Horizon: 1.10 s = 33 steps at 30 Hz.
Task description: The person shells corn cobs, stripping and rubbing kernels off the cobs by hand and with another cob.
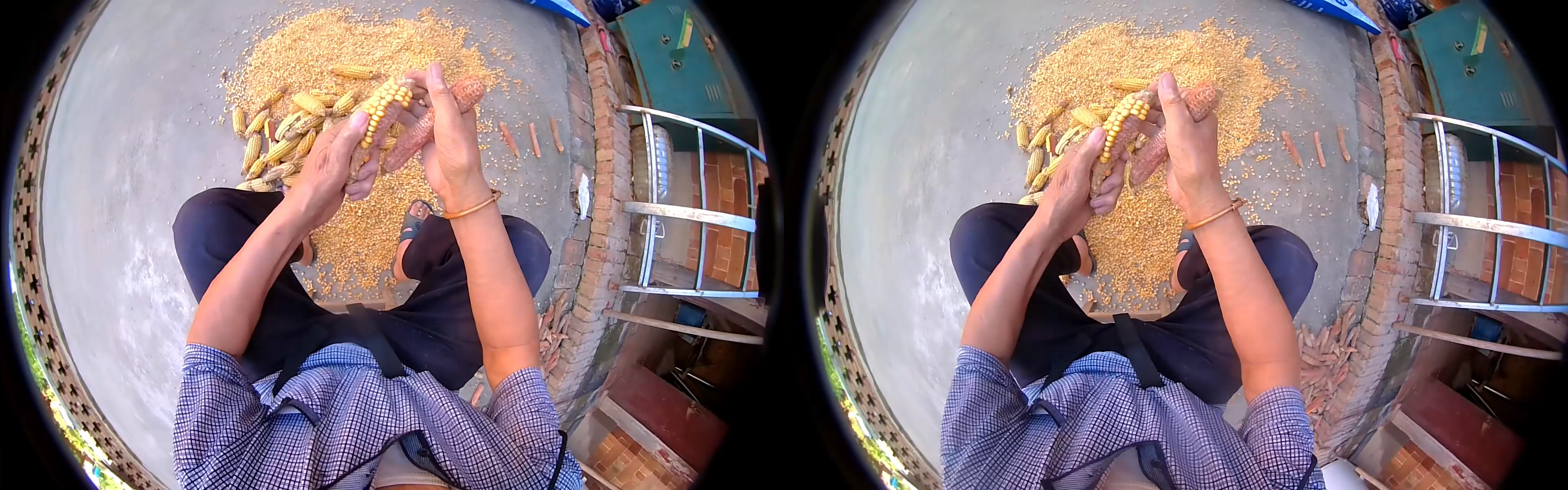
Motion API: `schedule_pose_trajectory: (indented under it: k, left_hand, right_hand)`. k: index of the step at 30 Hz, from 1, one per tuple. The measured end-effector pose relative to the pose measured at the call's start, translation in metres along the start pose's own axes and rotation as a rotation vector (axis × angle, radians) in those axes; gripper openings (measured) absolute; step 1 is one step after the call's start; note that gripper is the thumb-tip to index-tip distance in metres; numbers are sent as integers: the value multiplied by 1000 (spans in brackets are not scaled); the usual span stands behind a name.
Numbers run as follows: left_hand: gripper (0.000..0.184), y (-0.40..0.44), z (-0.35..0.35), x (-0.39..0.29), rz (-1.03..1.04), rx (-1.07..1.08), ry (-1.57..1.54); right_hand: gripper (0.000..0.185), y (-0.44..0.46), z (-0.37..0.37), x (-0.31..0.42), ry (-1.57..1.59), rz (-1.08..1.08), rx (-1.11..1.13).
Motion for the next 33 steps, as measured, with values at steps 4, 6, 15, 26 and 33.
schedule_pose_trajectory:
  k: [4, 6, 15, 26, 33]
  left_hand:
    - [40, 3, 1, -9, 179, -45, 304]
    - [38, 3, -4, -9, 235, -51, 534]
    - [33, -1, 23, -17, 478, 69, 807]
    - [45, 1, 12, 18, -46, 130, 78]
    - [35, 0, 10, -25, 611, -75, 1155]
  right_hand:
    - [33, 0, 3, 0, -47, -58, -19]
    - [32, -4, 8, 1, -34, -47, 22]
    - [25, -4, -16, -8, 85, 12, -220]
    - [23, -2, -13, -9, 135, 64, -98]
    - [21, -7, -3, -15, 94, 49, -152]
Point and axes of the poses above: each hand's wrist, its own y-axis towards the middle knuckle, its own z-axis out of the palm, x = y × z, the point moved 10 cm from there along y, towards the middle knuckle, and after that the axes turned 10 degrees about z, right-handed, at the moved point
